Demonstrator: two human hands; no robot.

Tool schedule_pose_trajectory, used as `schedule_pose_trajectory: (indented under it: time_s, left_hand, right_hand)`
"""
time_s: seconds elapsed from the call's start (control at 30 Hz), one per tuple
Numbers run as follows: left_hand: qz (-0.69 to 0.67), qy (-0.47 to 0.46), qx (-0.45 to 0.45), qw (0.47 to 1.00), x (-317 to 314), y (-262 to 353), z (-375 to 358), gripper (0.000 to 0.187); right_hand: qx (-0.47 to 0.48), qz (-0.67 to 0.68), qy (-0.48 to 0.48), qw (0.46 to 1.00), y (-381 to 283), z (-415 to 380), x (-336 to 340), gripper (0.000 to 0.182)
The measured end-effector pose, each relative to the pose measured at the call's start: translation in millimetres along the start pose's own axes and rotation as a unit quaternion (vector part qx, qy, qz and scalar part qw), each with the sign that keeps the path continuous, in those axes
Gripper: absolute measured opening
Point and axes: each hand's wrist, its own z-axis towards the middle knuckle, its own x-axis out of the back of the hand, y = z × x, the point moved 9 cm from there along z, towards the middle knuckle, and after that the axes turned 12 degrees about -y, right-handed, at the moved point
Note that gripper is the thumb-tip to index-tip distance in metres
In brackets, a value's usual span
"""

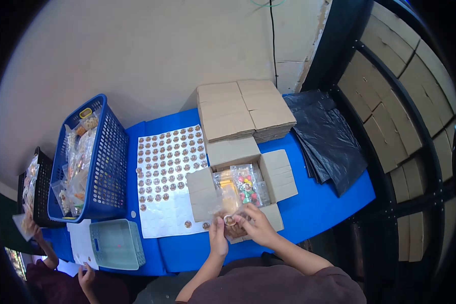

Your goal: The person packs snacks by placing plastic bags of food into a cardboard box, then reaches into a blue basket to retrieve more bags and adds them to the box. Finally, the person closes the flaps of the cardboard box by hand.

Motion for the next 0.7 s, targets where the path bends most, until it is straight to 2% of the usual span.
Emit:
schedule_pose_trajectory:
  time_s: [0.03,0.07,0.13,0.2,0.27,0.33,0.4,0.47,0.53,0.6,0.7]
  left_hand:
    - [0.001,0.009,0.003,1.0,0,1,4,0.04]
    - [0.046,-0.024,0.019,0.998,-6,4,10,0.04]
    - [0.134,-0.09,0.053,0.985,-20,8,19,0.042]
    - [0.144,-0.097,0.052,0.984,-31,6,24,0.045]
    - [0.227,-0.114,-0.017,0.967,-46,11,28,0.041]
    - [0.248,-0.113,0.005,0.962,-46,8,26,0.04]
    - [0.271,-0.109,0.026,0.956,-47,7,22,0.039]
    - [0.196,-0.092,0.02,0.976,-50,8,20,0.039]
    - [0.205,-0.087,0.012,0.975,-48,11,22,0.04]
    - [0.205,-0.084,-0.059,0.973,-56,29,23,0.04]
    - [0.184,-0.128,-0.033,0.974,-71,40,20,0.039]
  right_hand:
    - [-0.013,0.051,0.015,0.999,14,1,5,0.023]
    - [-0.026,0.101,0.03,0.994,29,1,9,0.023]
    - [-0.055,0.118,0.016,0.991,58,1,8,0.023]
    - [-0.104,0.279,0.035,0.954,82,-2,6,0.022]
    - [-0.088,0.266,0.037,0.959,75,-3,11,0.023]
    - [-0.005,0.147,0.055,0.988,57,-4,23,0.024]
    - [-0.023,0.174,0.01,0.984,59,1,30,0.024]
    - [-0.063,0.22,-0.072,0.971,63,9,33,0.026]
    - [-0.056,0.225,-0.086,0.969,55,17,35,0.026]
    - [-0.049,0.261,-0.093,0.96,41,20,36,0.025]
    - [-0.036,0.248,-0.099,0.963,37,22,37,0.024]
